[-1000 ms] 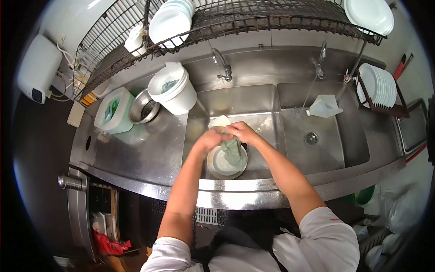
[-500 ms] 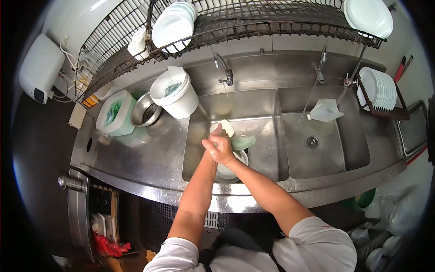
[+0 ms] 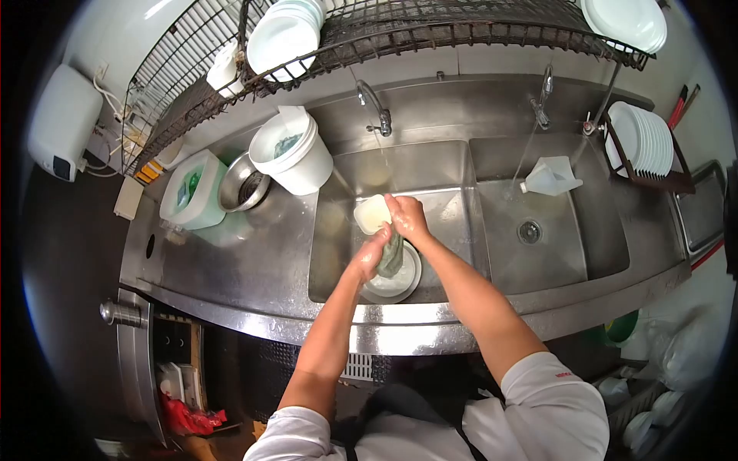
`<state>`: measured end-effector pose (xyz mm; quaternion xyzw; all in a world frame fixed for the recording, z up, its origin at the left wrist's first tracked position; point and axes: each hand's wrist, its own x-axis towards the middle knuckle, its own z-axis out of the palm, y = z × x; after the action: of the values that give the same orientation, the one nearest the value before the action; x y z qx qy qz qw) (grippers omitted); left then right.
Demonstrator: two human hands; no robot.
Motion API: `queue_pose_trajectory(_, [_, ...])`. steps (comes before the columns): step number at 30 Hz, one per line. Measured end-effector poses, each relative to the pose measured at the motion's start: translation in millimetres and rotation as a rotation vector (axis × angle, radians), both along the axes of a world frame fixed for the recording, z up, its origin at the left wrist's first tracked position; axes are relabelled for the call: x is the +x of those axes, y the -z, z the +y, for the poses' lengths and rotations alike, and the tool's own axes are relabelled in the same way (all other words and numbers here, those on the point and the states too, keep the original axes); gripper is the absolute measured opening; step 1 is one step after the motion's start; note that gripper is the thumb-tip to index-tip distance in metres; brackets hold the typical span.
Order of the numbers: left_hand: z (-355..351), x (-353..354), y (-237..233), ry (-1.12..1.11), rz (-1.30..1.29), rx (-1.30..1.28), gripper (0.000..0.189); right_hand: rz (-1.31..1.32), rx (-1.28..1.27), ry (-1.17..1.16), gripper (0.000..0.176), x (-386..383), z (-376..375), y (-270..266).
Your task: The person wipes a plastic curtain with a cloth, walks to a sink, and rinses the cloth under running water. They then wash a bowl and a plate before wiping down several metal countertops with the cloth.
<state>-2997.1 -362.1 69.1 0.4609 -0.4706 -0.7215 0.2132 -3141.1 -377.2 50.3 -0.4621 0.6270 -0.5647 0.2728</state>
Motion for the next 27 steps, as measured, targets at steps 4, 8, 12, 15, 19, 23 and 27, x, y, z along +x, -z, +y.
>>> queue_pose_trajectory(4, [-16,19,-9,0.200,-0.116,-0.071,0.040,-0.609,0.028,-0.400,0.043,0,10,7])
queue_pose_trajectory(8, [-34,32,-36,-0.011,0.181,0.025,0.025,-0.189,0.066,-0.491,0.046,-5,42,20])
queue_pose_trajectory(12, [-40,45,-45,-0.243,0.419,0.120,0.035,-0.273,0.341,-0.449,0.037,-26,62,9])
queue_pose_trajectory(15, [-45,37,-27,-0.307,0.540,0.343,0.038,-0.298,-0.179,-0.137,0.028,-7,44,18])
queue_pose_trajectory(19, [-81,26,101,0.187,0.864,0.044,0.033,-0.115,-0.542,-0.199,0.019,58,49,-41])
queue_pose_trajectory(23, [-46,-4,76,-0.052,0.847,0.277,0.029,0.150,-0.411,0.090,0.022,67,53,-35])
queue_pose_trajectory(27, [-8,-26,20,-0.278,0.160,0.291,0.047,0.119,-0.247,0.161,0.035,31,29,-2])
